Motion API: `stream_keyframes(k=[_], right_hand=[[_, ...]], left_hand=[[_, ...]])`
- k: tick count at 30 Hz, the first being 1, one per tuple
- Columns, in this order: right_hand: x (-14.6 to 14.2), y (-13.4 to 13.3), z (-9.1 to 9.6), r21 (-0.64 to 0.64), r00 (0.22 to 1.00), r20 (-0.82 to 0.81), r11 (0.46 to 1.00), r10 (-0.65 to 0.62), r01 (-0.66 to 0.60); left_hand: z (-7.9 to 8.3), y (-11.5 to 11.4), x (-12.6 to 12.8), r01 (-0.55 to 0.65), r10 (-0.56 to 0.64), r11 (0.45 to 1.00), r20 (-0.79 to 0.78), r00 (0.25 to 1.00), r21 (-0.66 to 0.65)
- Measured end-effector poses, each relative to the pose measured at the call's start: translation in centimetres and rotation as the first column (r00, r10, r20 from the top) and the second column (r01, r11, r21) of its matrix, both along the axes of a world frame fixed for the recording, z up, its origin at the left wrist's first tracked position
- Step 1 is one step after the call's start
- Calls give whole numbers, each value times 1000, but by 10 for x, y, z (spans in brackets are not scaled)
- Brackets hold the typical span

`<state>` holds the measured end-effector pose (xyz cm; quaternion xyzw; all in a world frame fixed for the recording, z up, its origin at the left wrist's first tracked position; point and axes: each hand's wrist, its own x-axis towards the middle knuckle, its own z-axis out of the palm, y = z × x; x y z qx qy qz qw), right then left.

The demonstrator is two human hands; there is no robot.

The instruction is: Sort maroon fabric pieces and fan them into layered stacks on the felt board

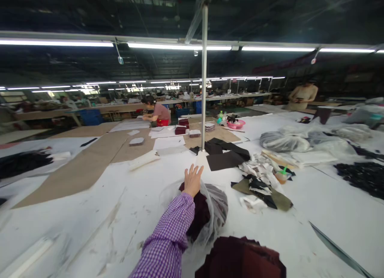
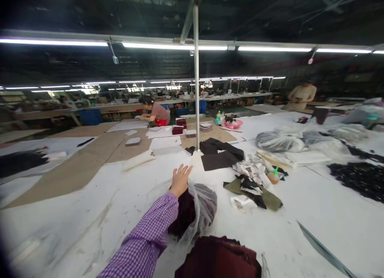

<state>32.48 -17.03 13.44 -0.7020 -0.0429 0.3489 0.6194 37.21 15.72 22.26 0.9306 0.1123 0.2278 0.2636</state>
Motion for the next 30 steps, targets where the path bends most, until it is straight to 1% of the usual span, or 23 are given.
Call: stream_keyframes(k=[3, 6, 8, 10, 12, 14, 16, 18, 20, 22, 23, 24, 27, 30], right_hand=[[11, 24, -3, 39, 1000, 5, 999, -23, 23], [12, 29, -5, 53, 999, -10, 998, -32, 32], [7, 30, -7, 78, 999, -40, 997, 16, -13], [-2, 35, -10, 127, 993, -76, 988, 92, -82], [-14, 46, -13, 183, 980, -108, 972, 167, -146], [-27, 62, -15, 231, 965, -135, 954, 226, -191], [-38, 80, -13, 280, 945, -152, 930, 288, -239], [-44, 98, -7, 337, 922, -155, 896, 356, -289], [-46, 115, 1, 423, 881, -161, 838, 444, -345], [-42, 131, 9, 511, 843, -168, 777, 511, -368], [-38, 136, 13, 537, 839, -170, 762, 518, -362], [-34, 140, 15, 548, 844, -169, 760, 510, -349], [-18, 136, 21, 533, 894, -151, 797, 421, -285], [0, 121, 31, 504, 937, -107, 830, 333, -238]], left_hand=[[-5, 12, 22, 43, -44, 999, -58, 997, -29], [-8, 17, 29, 68, -76, 994, -104, 992, -81], [-7, 18, 25, 61, -74, 992, -118, 990, -112], [-2, 19, 17, 56, -73, 990, -130, 989, -130], [4, 18, 6, 82, -103, 987, -146, 984, -139], [10, 16, -6, 137, -161, 980, -170, 972, -145], [13, 11, -17, 188, -215, 971, -196, 957, -148], [16, 6, -26, 212, -241, 966, -220, 945, -150], [19, 0, -33, 212, -244, 965, -238, 940, -152], [25, -6, -39, 198, -232, 968, -239, 943, -157], [29, -8, -42, 185, -219, 969, -233, 947, -161], [34, -9, -45, 167, -202, 972, -222, 954, -167], [48, -14, -54, 94, -134, 974, -188, 973, -207], [59, -24, -60, 27, -76, 958, -162, 984, -285]])
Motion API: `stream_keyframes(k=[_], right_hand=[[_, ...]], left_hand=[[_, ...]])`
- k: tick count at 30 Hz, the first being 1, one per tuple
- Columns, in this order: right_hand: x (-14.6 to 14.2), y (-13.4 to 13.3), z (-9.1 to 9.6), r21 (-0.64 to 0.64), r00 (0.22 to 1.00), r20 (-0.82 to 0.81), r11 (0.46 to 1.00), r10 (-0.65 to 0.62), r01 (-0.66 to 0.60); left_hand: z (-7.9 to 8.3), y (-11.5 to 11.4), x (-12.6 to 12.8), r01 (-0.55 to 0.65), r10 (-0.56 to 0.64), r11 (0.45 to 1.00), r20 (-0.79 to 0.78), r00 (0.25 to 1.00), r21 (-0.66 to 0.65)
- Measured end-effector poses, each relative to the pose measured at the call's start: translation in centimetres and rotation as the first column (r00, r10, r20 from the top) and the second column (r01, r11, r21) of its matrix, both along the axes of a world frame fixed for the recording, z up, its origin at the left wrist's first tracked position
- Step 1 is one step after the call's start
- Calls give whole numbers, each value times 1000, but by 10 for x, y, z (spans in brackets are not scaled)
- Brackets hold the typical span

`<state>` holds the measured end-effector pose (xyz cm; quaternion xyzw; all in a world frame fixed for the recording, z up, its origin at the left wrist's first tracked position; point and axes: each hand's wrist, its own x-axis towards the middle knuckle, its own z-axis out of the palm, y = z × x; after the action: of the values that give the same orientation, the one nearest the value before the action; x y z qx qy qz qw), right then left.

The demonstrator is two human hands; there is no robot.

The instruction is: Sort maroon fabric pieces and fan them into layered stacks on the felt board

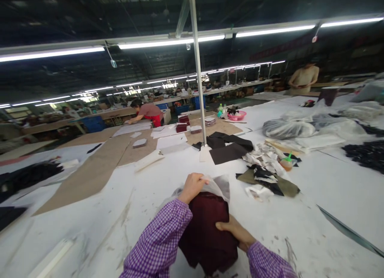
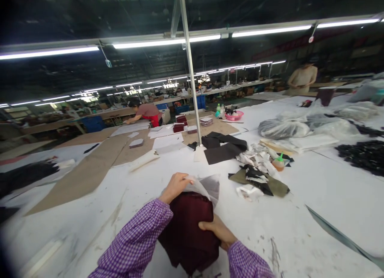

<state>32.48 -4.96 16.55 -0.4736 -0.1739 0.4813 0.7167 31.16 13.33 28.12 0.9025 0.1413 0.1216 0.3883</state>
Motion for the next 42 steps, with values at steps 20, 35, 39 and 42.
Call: stream_keyframes(k=[20, 35, 39, 42], right_hand=[[28, -58, 29, -142, 982, 184, 987, -48, 75], [59, 7, 41, -120, 994, 47, 988, 100, -94], [69, 8, 30, -214, 998, 55, 976, -24, 35], [79, 12, 33, -286, 986, 154, 953, -57, 100]], left_hand=[[29, -7, 4, -80, 77, 996, 53, 996, 49], [54, -9, 9, 354, -365, 919, 38, 930, 173], [49, -14, 1, 380, -403, 877, 20, 915, 294], [47, -23, 3, 399, -427, 834, -13, 904, 381]])
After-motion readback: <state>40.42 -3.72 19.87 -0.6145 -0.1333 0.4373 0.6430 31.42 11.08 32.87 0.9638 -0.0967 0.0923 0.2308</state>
